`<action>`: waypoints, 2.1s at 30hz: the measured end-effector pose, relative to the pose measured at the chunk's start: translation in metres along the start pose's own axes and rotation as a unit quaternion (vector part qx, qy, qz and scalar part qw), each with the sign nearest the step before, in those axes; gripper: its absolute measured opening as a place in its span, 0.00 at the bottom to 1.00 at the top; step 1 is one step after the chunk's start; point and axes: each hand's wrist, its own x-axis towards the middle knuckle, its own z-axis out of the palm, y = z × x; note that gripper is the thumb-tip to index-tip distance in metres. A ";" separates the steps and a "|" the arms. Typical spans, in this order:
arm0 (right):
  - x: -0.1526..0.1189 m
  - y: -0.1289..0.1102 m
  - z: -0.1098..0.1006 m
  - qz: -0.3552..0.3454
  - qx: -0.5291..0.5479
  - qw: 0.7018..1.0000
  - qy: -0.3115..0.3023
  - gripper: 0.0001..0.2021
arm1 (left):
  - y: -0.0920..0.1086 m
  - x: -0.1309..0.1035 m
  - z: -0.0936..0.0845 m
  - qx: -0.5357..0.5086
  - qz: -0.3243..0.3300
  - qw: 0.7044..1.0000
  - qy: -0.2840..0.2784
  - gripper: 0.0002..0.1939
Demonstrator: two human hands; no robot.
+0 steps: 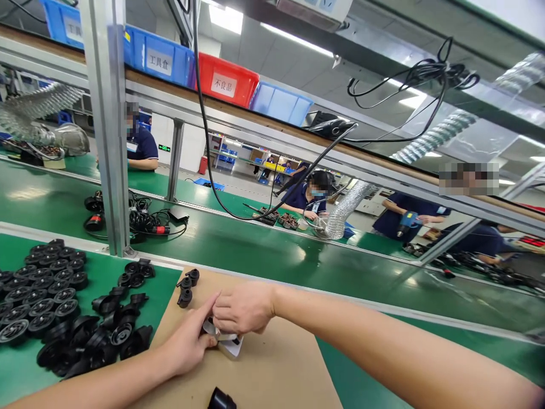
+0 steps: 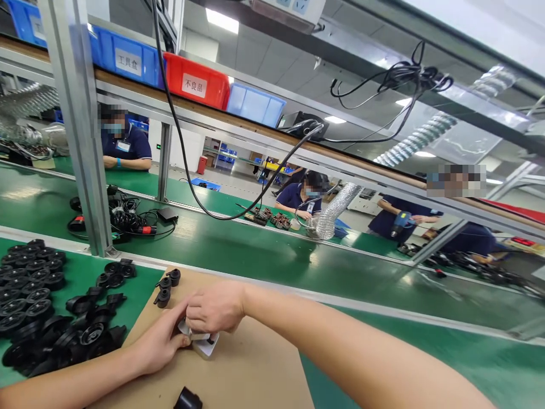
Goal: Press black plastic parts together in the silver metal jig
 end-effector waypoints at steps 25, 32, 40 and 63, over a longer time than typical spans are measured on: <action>0.006 -0.045 0.045 0.618 0.291 0.695 0.225 0.19 | -0.040 0.021 0.017 0.082 0.198 0.973 0.089 0.42; 0.048 0.010 0.032 0.527 0.316 0.692 0.379 0.17 | -0.005 0.009 0.000 0.241 0.490 0.834 0.073 0.30; 0.086 0.020 0.059 0.508 0.339 0.676 0.413 0.18 | 0.003 0.004 0.010 0.296 0.454 0.835 -0.093 0.17; -0.022 -0.029 0.013 0.543 0.455 0.649 0.276 0.06 | -0.011 -0.006 -0.004 0.024 0.026 0.998 0.042 0.37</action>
